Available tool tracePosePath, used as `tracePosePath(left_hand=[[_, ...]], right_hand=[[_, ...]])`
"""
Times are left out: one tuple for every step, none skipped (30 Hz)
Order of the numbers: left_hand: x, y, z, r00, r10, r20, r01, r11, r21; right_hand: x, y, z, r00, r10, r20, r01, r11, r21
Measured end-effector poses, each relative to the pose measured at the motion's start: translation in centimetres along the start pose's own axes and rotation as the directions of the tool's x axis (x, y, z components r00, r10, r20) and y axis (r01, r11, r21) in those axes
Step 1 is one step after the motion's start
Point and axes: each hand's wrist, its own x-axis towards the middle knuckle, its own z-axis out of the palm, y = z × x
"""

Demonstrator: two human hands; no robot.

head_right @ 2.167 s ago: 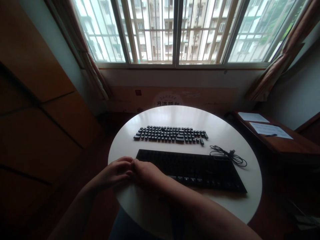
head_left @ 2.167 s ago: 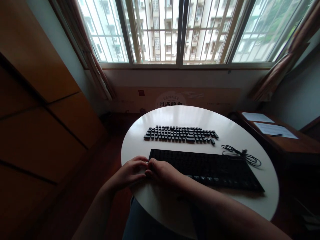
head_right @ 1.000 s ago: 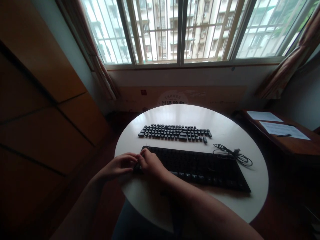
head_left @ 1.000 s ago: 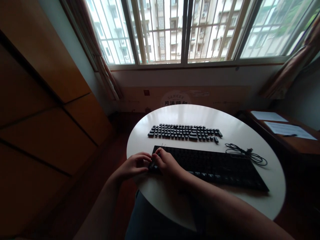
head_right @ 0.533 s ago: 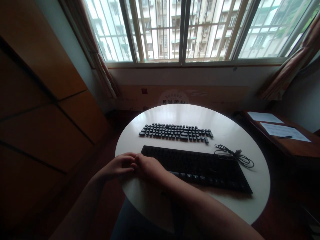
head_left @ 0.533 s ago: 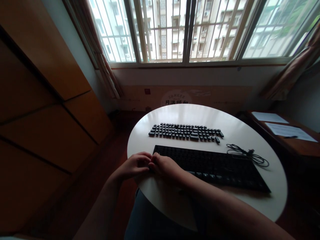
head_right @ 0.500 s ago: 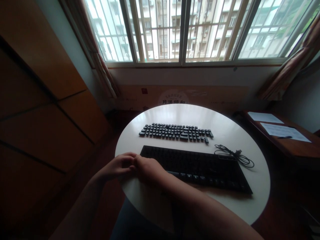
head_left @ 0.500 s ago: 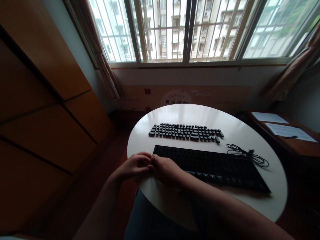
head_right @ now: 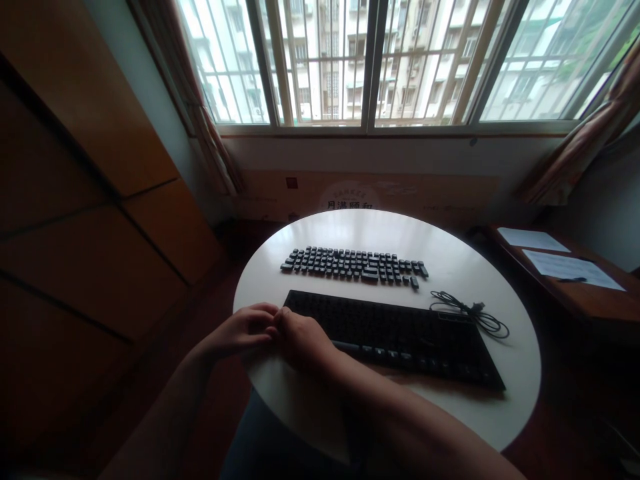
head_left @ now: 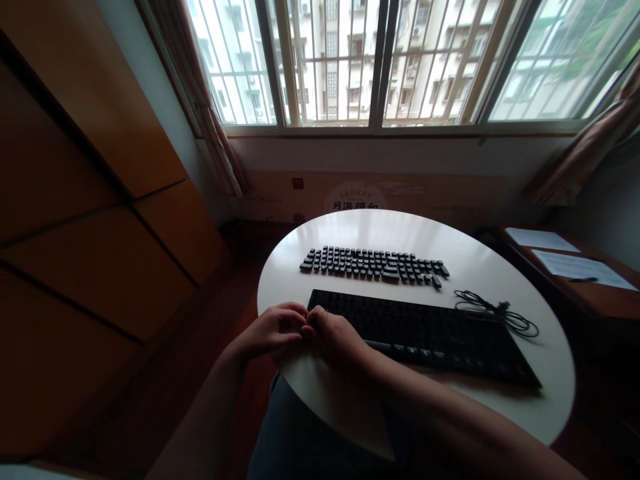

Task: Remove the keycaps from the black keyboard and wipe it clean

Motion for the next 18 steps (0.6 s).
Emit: tracePosePath(left_hand=[[-0.03,-0.10,0.07,1.000,-0.002,-0.009,0.002,1.000,-0.009],[-0.06,-0.19,0.16,1.000,-0.005,-0.018,0.004,1.000,-0.017],[-0.08,-0.28,0.24,1.000,-0.007,-0.029,0.006,1.000,-0.024],[-0.10,-0.35,0.32,0.999,-0.008,-0.043,0.007,1.000,-0.030],[-0.12,-0.40,0.39,0.998,-0.009,-0.056,0.007,0.999,-0.034],[-0.12,-0.42,0.44,0.998,-0.009,-0.066,0.007,0.999,-0.036],[-0.12,-0.42,0.48,0.997,-0.011,-0.075,0.008,0.999,-0.039],[-0.11,-0.39,0.51,0.997,-0.013,-0.080,0.010,0.999,-0.042],[-0.10,-0.34,0.51,0.996,-0.014,-0.083,0.010,0.999,-0.045],[-0.09,-0.29,0.51,0.996,-0.014,-0.083,0.010,0.999,-0.048],[-0.08,-0.25,0.50,0.997,-0.013,-0.083,0.009,0.999,-0.052],[-0.08,-0.22,0.49,0.997,-0.013,-0.082,0.008,0.998,-0.056],[-0.09,-0.21,0.48,0.997,-0.013,-0.081,0.008,0.998,-0.061],[-0.10,-0.22,0.48,0.997,-0.015,-0.081,0.010,0.998,-0.064],[-0.11,-0.24,0.48,0.996,-0.020,-0.081,0.014,0.998,-0.068],[-0.14,-0.28,0.49,0.996,-0.025,-0.083,0.019,0.997,-0.070],[-0.16,-0.33,0.50,0.996,-0.030,-0.085,0.024,0.997,-0.071],[-0.18,-0.37,0.51,0.996,-0.035,-0.088,0.029,0.997,-0.070]], right_hand=[[-0.06,0.09,0.10,1.000,-0.008,-0.012,0.008,1.000,0.006],[-0.11,0.17,0.18,1.000,-0.018,-0.023,0.019,1.000,0.010],[-0.15,0.23,0.23,0.999,-0.031,-0.032,0.031,0.999,0.013],[-0.17,0.26,0.25,0.998,-0.042,-0.038,0.043,0.999,0.014],[-0.19,0.27,0.25,0.998,-0.049,-0.040,0.049,0.999,0.014],[-0.20,0.24,0.22,0.998,-0.049,-0.044,0.050,0.999,0.012],[-0.21,0.21,0.19,0.998,-0.044,-0.045,0.045,0.999,0.011],[-0.22,0.17,0.16,0.998,-0.038,-0.045,0.038,0.999,0.010],[-0.24,0.14,0.15,0.998,-0.032,-0.047,0.033,0.999,0.010],[-0.27,0.13,0.15,0.998,-0.028,-0.049,0.028,1.000,0.008],[-0.29,0.15,0.16,0.998,-0.025,-0.052,0.025,1.000,0.006],[-0.31,0.19,0.20,0.998,-0.024,-0.054,0.024,1.000,0.003],[-0.33,0.26,0.25,0.998,-0.024,-0.056,0.024,1.000,0.001],[-0.34,0.34,0.31,0.998,-0.026,-0.059,0.026,1.000,0.000],[-0.35,0.43,0.38,0.998,-0.031,-0.062,0.031,1.000,0.001],[-0.34,0.51,0.44,0.997,-0.039,-0.065,0.039,0.999,0.003],[-0.32,0.59,0.50,0.996,-0.047,-0.070,0.048,0.999,0.005],[-0.30,0.64,0.55,0.996,-0.054,-0.076,0.055,0.998,0.005]])
